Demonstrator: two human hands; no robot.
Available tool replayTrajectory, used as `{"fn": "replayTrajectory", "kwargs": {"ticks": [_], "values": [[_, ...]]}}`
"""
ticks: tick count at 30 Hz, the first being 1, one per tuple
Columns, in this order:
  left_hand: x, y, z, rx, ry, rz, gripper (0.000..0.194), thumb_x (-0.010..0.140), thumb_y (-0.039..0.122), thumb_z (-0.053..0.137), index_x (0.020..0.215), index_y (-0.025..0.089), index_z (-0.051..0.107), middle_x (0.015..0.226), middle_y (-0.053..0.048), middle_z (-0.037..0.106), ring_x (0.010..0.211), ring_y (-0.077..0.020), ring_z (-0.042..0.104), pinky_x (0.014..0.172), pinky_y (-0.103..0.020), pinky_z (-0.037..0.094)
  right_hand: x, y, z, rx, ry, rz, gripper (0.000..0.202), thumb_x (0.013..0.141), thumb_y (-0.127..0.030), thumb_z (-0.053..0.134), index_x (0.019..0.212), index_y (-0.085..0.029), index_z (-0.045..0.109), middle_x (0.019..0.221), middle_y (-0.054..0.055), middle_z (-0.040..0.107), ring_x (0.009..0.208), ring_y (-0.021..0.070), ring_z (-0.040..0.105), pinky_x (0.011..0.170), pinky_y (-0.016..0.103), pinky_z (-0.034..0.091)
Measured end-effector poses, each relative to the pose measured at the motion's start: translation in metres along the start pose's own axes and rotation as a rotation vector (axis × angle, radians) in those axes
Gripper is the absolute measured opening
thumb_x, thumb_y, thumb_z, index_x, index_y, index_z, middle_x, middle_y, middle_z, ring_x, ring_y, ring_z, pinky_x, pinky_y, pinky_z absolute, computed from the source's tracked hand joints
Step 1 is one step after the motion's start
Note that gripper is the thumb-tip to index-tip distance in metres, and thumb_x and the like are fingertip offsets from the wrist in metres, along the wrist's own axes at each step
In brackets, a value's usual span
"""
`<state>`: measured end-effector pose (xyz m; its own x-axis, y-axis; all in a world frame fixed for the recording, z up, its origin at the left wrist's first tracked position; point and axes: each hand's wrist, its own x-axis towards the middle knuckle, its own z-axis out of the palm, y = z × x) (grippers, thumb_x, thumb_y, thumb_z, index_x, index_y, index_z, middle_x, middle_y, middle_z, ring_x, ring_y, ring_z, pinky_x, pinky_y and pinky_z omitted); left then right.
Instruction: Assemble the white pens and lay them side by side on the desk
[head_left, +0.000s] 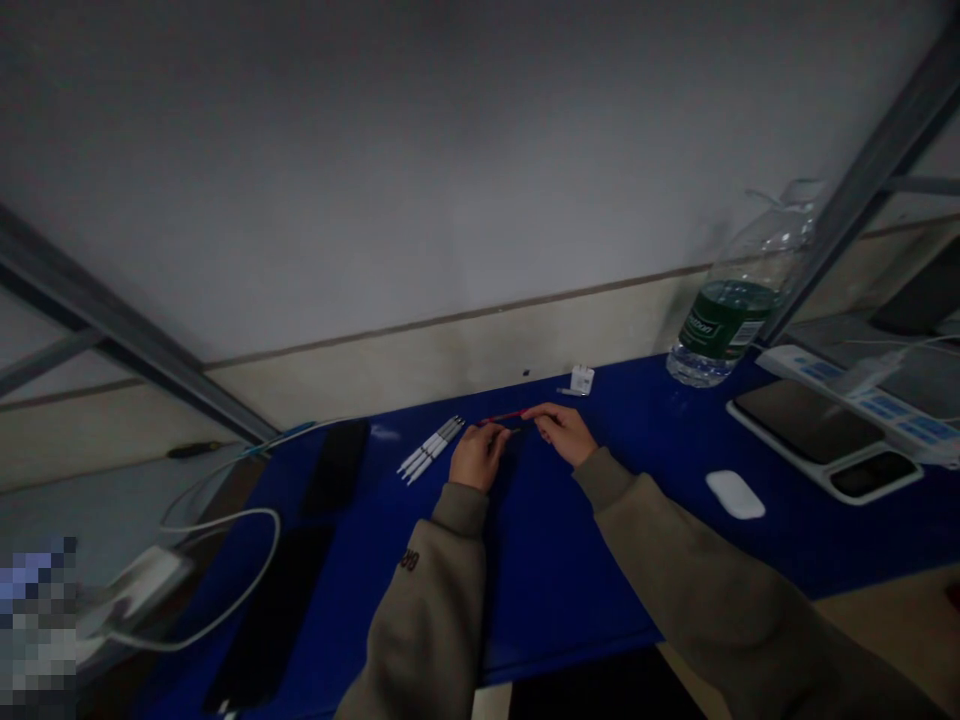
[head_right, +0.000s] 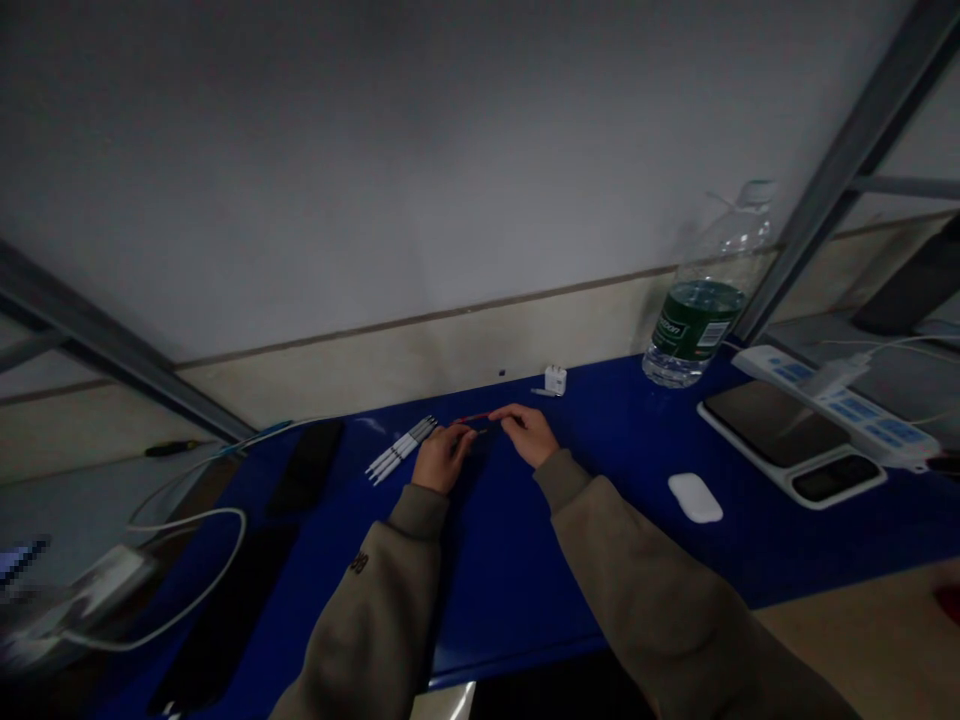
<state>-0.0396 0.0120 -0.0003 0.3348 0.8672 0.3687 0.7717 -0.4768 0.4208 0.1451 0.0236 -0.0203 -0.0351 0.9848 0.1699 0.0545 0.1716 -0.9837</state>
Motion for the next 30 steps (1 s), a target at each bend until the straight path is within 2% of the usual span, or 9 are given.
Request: {"fn": "replayTrajectory", "kwargs": {"ticks": [4, 7, 11, 15, 21, 24, 30], "values": [[0.0004, -0.0016, 0.0008, 0.005, -0.018, -0.010, 0.029, 0.092, 0.036, 0.041, 0.084, 0.020, 0.064, 0.069, -0.002, 0.061, 0.073, -0.0156, 0.054, 0.067, -0.027, 0.041, -0.0003, -0.0015, -0.0001, 0.011, -0.046, -0.001, 0.028, 0.078, -0.033, 0.049, 0.090, -0.016, 0.068, 0.056, -0.002, 0.049, 0.050, 0.0104, 0.042, 0.048, 0.023, 0.033], [0.0003, -0.0026, 0.0015, 0.010, -0.013, -0.026, 0.025, 0.090, 0.037, 0.045, 0.087, 0.020, 0.064, 0.073, -0.003, 0.062, 0.075, -0.0162, 0.055, 0.068, -0.027, 0.042, -0.0012, -0.0030, -0.0002, -0.004, -0.073, -0.002, 0.031, 0.081, -0.037, 0.048, 0.091, -0.015, 0.067, 0.054, -0.003, 0.046, 0.049, 0.0099, 0.040, 0.047, 0.023, 0.032], [0.0002, -0.0020, 0.0014, 0.015, -0.001, -0.013, 0.024, 0.089, 0.037, 0.046, 0.090, 0.020, 0.063, 0.081, -0.003, 0.064, 0.078, -0.0168, 0.055, 0.071, -0.028, 0.043, -0.0008, -0.0022, 0.0000, 0.013, -0.072, 0.016, 0.028, 0.078, -0.032, 0.049, 0.091, -0.015, 0.067, 0.055, -0.003, 0.047, 0.049, 0.0097, 0.041, 0.048, 0.023, 0.032], [0.0007, -0.0026, 0.0018, 0.055, -0.012, 0.007, 0.029, 0.091, 0.037, 0.042, 0.082, 0.019, 0.063, 0.078, -0.004, 0.064, 0.078, -0.0173, 0.054, 0.071, -0.029, 0.042, 0.0002, -0.0006, 0.0003, 0.023, -0.068, 0.017, 0.025, 0.076, -0.025, 0.048, 0.089, -0.015, 0.067, 0.058, -0.002, 0.051, 0.052, 0.0100, 0.044, 0.051, 0.023, 0.035], [0.0005, -0.0025, 0.0003, 0.054, 0.006, -0.004, 0.024, 0.089, 0.037, 0.047, 0.084, 0.020, 0.063, 0.082, -0.004, 0.065, 0.078, -0.0173, 0.055, 0.072, -0.030, 0.042, -0.0013, -0.0018, -0.0001, -0.031, -0.085, -0.025, 0.028, 0.080, -0.033, 0.047, 0.090, -0.016, 0.067, 0.054, -0.003, 0.047, 0.050, 0.0100, 0.042, 0.049, 0.023, 0.033], [0.0001, -0.0001, -0.0017, 0.024, 0.007, -0.005, 0.020, 0.086, 0.038, 0.052, 0.084, 0.020, 0.062, 0.081, -0.003, 0.065, 0.077, -0.0172, 0.054, 0.071, -0.029, 0.042, -0.0013, -0.0026, -0.0003, -0.001, -0.070, -0.006, 0.027, 0.079, -0.030, 0.047, 0.092, -0.015, 0.067, 0.052, -0.004, 0.044, 0.048, 0.0095, 0.040, 0.048, 0.023, 0.033], [0.0006, 0.0008, -0.0028, 0.009, 0.011, 0.043, 0.023, 0.090, 0.035, 0.047, 0.092, 0.021, 0.065, 0.092, -0.005, 0.066, 0.086, -0.0181, 0.056, 0.080, -0.033, 0.043, -0.0012, -0.0039, -0.0010, 0.024, -0.063, 0.019, 0.027, 0.077, -0.028, 0.048, 0.091, -0.015, 0.067, 0.060, -0.001, 0.051, 0.055, 0.0105, 0.046, 0.050, 0.022, 0.036]]}}
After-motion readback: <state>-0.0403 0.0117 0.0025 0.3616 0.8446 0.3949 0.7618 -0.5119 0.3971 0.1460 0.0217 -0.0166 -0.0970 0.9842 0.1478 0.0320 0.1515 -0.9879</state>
